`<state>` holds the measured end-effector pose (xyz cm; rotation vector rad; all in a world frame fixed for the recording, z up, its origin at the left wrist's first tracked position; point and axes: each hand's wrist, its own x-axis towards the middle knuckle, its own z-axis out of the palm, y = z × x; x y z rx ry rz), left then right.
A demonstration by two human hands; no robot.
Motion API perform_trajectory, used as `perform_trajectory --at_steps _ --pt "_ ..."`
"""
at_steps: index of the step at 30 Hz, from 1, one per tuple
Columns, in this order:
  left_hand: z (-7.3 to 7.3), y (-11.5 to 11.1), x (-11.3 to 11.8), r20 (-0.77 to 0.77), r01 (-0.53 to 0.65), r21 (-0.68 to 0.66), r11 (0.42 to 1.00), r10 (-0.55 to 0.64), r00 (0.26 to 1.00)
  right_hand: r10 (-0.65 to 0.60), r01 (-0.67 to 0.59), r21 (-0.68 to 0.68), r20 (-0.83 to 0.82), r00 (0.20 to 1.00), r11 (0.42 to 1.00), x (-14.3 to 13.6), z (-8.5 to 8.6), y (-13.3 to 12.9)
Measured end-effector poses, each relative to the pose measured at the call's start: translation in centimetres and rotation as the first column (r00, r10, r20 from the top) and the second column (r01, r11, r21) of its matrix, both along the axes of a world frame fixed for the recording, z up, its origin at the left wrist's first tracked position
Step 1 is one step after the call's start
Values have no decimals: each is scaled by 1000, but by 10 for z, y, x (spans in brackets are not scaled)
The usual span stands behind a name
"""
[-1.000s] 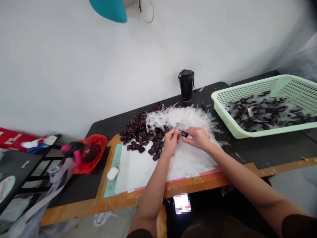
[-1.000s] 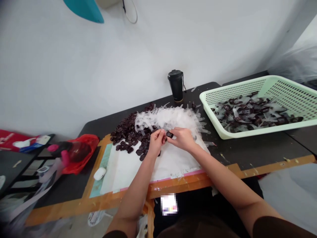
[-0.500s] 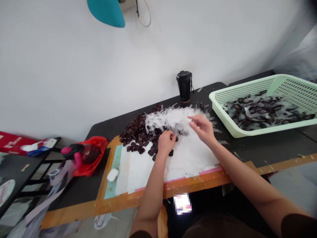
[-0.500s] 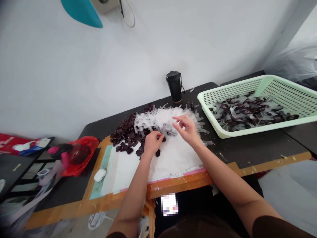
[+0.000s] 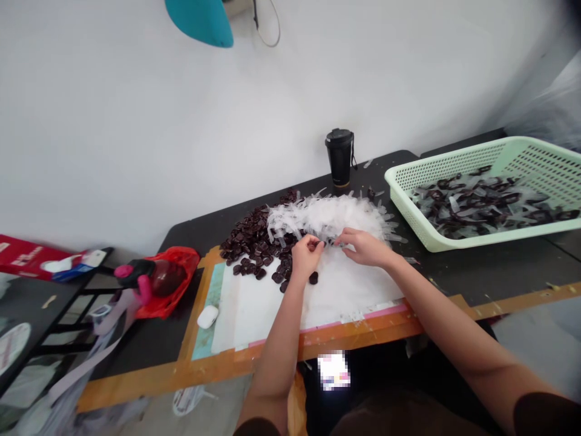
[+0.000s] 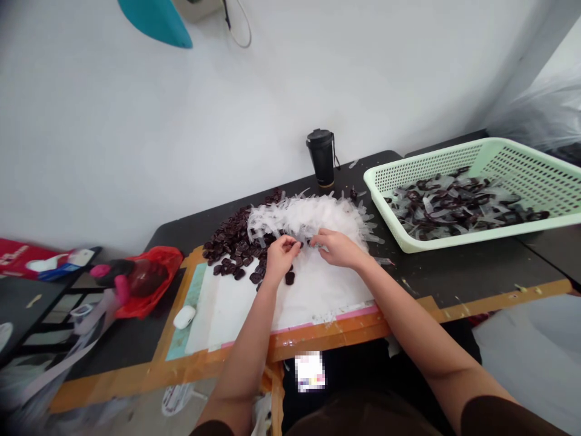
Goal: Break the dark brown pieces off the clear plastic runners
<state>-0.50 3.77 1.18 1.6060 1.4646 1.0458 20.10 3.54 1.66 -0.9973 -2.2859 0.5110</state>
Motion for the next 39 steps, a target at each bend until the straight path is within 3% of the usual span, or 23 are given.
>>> perform_trajectory --at_steps 4,9,15,19,23,27,33,39 --pt "2 2 2 433 28 -158 987 44 901 -23 43 -88 218 976 995 -6 0 -3" --pt "6 0 3 602 79 -258 963 97 793 -80 98 -74 212 974 992 -9 1 -4" --pt "8 0 4 715 108 -313 944 159 680 -144 124 -157 -121 982 980 -7 5 -6" --pt "10 -2 4 753 157 -331 930 160 638 -233 85 -316 -466 854 945 -12 7 -7" --pt "10 -4 6 765 202 -337 920 143 628 -358 -63 -501 -695 624 863 -16 8 -5" --pt "8 -3 8 778 203 -306 930 121 617 -389 -225 -544 -781 489 809 -15 10 -4" --pt "4 -4 12 752 237 -259 936 42 658 -403 -320 -553 -809 428 770 -16 14 -6" --pt "-10 -5 18 538 141 -190 972 -17 843 -503 -380 -621 -781 371 685 -18 16 -4"
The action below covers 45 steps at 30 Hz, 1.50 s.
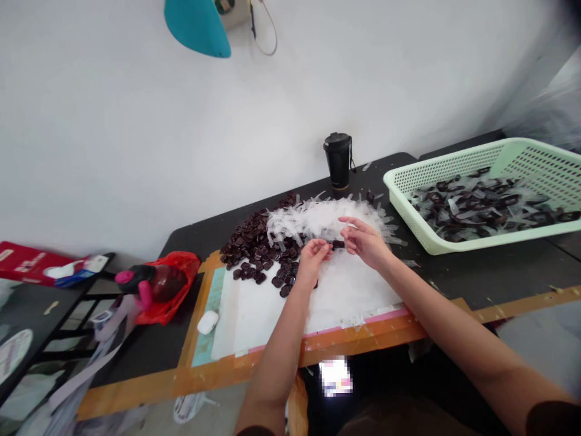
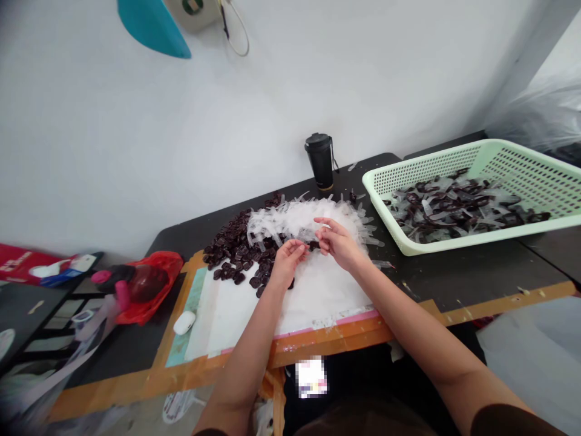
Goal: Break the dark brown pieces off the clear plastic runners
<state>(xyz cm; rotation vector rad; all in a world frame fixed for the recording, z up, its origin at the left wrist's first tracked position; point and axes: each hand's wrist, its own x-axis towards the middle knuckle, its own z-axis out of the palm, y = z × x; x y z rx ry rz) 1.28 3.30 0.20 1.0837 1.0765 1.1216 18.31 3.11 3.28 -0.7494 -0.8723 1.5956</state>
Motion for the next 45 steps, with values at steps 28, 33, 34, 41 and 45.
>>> perform_trajectory --at_steps 28,33,34,41,45 --pt "15 -2 6 258 -26 -100 995 51 965 -413 -5 536 656 632 844 -7 -13 -6" --pt "19 -3 3 322 -4 -169 986 59 945 -557 -100 704 632 539 703 -5 -17 -7" --pt "19 -3 3 322 -13 -171 985 68 944 -573 -122 722 628 527 681 -5 -18 -7" --pt "15 -2 7 335 -99 -158 982 147 931 -630 -182 737 658 413 651 -7 -26 -7" --pt "15 -2 7 358 -97 -149 984 146 922 -650 -168 744 652 391 646 -8 -27 -7"
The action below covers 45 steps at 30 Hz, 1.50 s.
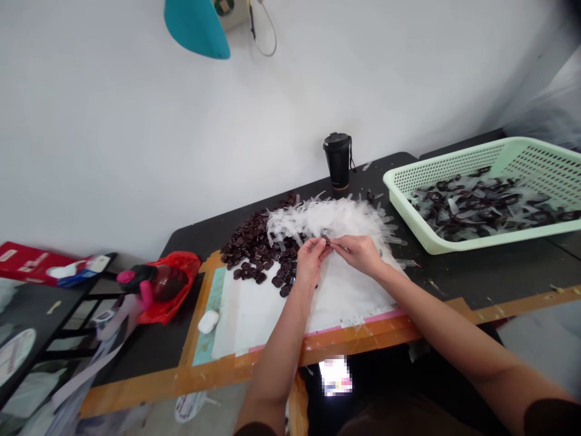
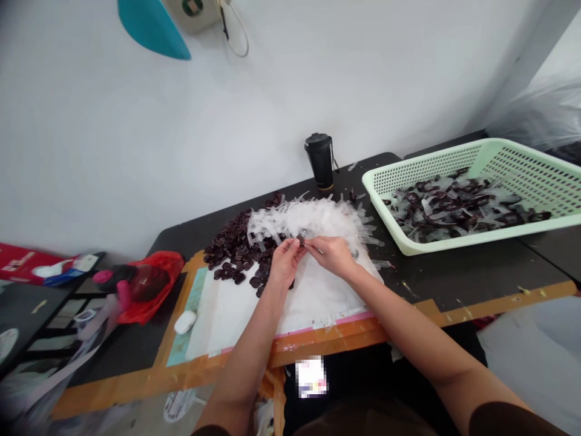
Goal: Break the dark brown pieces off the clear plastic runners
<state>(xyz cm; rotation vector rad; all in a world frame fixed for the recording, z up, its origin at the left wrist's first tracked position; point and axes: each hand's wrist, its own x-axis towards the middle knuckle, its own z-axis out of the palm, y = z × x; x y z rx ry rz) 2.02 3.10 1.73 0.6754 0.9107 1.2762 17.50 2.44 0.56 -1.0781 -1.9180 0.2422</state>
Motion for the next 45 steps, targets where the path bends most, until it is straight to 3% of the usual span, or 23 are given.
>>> perform_trajectory --at_steps 4,10,16,30,35,45 --pt "1 -1 0 -16 -3 8 1000 3 1000 7 -6 -11 41 999 1000 0 1 0" --pt "1 -3 2 -86 30 19 999 -28 996 -80 82 -42 41 996 996 2 2 1" --pt "0 -3 2 -64 0 43 999 3 998 -17 19 -43 63 998 999 1 4 -1" --pt "1 -5 3 -75 20 24 1000 -19 997 -85 84 6 43 996 996 -2 6 -4" --pt "-3 -3 1 -51 11 21 1000 -10 999 -27 27 4 155 988 1000 0 5 -3" --pt "3 -5 1 -115 -11 63 998 18 993 -119 126 -34 166 979 991 -4 5 -3"
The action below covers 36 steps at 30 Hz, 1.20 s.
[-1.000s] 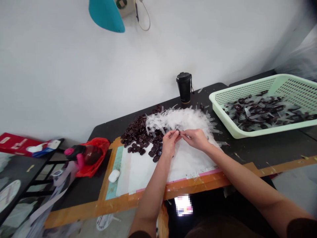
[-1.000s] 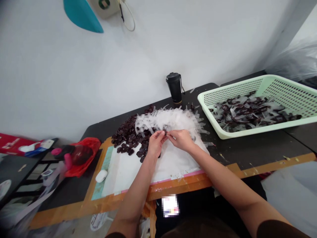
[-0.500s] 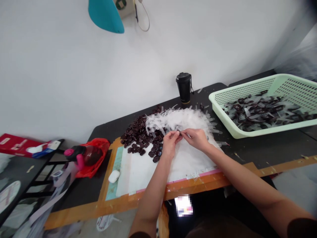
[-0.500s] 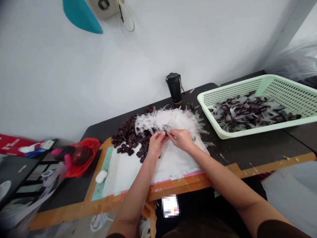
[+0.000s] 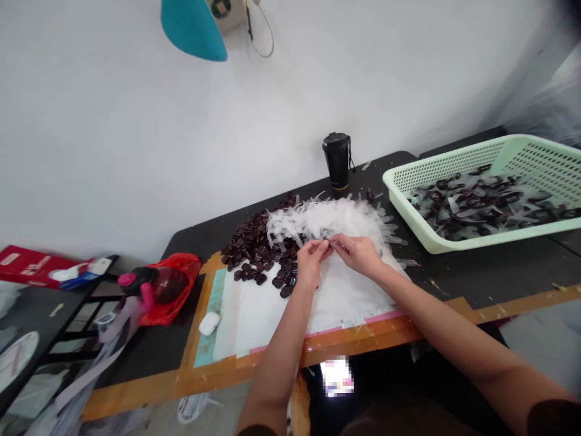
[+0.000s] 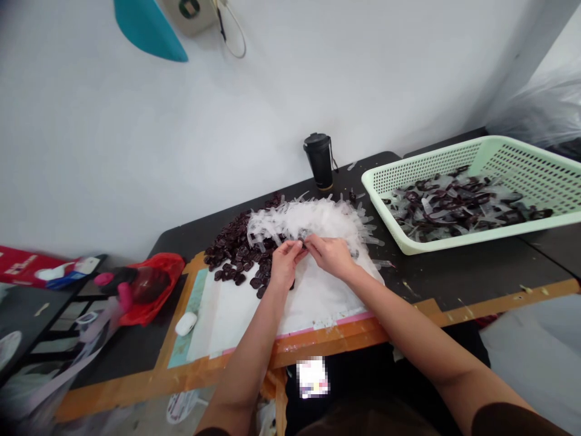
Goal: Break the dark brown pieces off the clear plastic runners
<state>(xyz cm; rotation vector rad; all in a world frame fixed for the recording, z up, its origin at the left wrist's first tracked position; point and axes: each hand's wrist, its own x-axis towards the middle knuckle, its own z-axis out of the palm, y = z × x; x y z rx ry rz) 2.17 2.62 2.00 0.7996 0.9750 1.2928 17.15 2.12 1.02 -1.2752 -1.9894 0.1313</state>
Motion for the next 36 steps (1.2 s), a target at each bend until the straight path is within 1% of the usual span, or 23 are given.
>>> perform_trajectory --at_steps 2,5,7,9,11,13,15,16,18,22,26,30,33,36 --pt "1 0 0 -13 -2 6 1000 3 1000 -12 10 -35 -58 998 999 -1 1 -1" --pt "0 0 -1 -17 9 16 1000 -9 1000 9 -23 -75 -177 984 997 -2 2 -2" --pt "-1 1 -2 -17 31 35 999 -30 999 9 -35 -93 -269 963 995 -2 2 -2" --pt "-2 1 -2 -32 45 59 997 -43 999 10 -61 -123 -379 925 991 -2 3 -3" --pt "-2 1 -2 -53 42 85 995 -38 998 26 -133 -171 -520 854 976 -3 6 -3" --pt "-1 1 -1 -73 41 114 993 -33 997 33 -241 -226 -660 750 944 -3 11 -3" --pt "0 0 -2 -106 53 141 989 -39 994 16 -334 -272 -753 658 902 -3 17 -3" --pt "0 0 -2 -129 61 154 986 -41 991 2 -363 -290 -779 627 886 -2 19 -3" --pt "0 -1 -3 -170 63 176 982 -32 985 -18 -398 -317 -800 599 861 -2 21 -3" --pt "1 -1 -3 -198 35 213 976 8 980 5 -453 -336 -800 600 826 -1 19 0" --pt "2 -1 -2 -212 39 264 964 19 977 -11 -482 -323 -839 543 815 0 18 0" --pt "0 -2 -3 -236 77 254 964 -16 972 -32 -488 -318 -861 508 813 -2 18 -1" --pt "-1 -3 -3 -254 102 268 958 -32 967 -16 -474 -311 -849 529 824 -1 18 0" --pt "2 -5 -1 -206 93 234 968 -45 978 41 -458 -291 -808 588 840 3 17 2"
